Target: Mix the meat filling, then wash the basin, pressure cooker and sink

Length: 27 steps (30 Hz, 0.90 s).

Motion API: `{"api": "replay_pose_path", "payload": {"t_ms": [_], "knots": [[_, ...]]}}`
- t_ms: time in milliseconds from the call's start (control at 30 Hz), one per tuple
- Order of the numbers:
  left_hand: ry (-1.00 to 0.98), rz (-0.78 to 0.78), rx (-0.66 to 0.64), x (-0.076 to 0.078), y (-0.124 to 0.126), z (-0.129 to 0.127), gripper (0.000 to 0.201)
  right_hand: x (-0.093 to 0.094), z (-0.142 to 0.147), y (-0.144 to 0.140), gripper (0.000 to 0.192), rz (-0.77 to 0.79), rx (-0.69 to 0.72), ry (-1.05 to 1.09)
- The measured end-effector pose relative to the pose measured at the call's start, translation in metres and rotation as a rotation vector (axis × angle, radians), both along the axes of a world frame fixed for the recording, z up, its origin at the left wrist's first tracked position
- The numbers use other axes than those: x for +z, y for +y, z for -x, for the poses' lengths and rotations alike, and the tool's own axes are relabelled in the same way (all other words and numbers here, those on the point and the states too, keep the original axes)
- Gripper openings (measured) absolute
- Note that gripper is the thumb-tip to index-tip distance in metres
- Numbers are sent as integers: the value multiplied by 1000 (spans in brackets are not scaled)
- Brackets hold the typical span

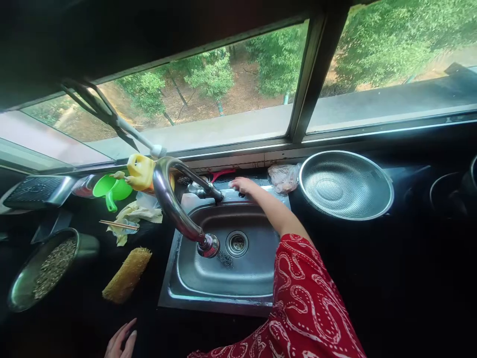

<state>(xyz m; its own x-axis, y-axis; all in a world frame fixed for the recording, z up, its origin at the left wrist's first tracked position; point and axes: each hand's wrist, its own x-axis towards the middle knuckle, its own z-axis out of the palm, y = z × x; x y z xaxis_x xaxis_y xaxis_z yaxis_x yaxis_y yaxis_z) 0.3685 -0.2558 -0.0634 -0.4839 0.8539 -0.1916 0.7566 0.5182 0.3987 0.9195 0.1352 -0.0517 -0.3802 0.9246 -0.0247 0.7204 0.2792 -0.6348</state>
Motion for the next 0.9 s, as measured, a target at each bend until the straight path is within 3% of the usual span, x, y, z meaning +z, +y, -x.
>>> {"api": "replay_pose_path", "payload": {"t_ms": [100,167,267,367,467,567,700,900], "knots": [[-41,22,-20,-2,0,-2,59,14,-36,-11,32,30,-25,-228],[-82,66,-16,-2,1,0,60,26,-38,-13,30,38,-47,-295],[-75,57,-19,-5,1,0,62,34,-6,-17,38,-57,71,-273],[-45,-2,-90,-8,4,-4,59,22,36,-25,54,-114,184,-296],[-53,8,-123,-10,8,-7,58,6,40,-35,57,-115,93,-355],[-60,21,-119,-12,10,-7,59,1,3,-46,56,-75,-48,-400],[-116,-16,-100,-20,9,-7,55,13,-45,-65,50,-55,-235,-365],[-212,13,-102,-30,8,-3,57,37,-54,-70,29,50,-416,-309]]}}
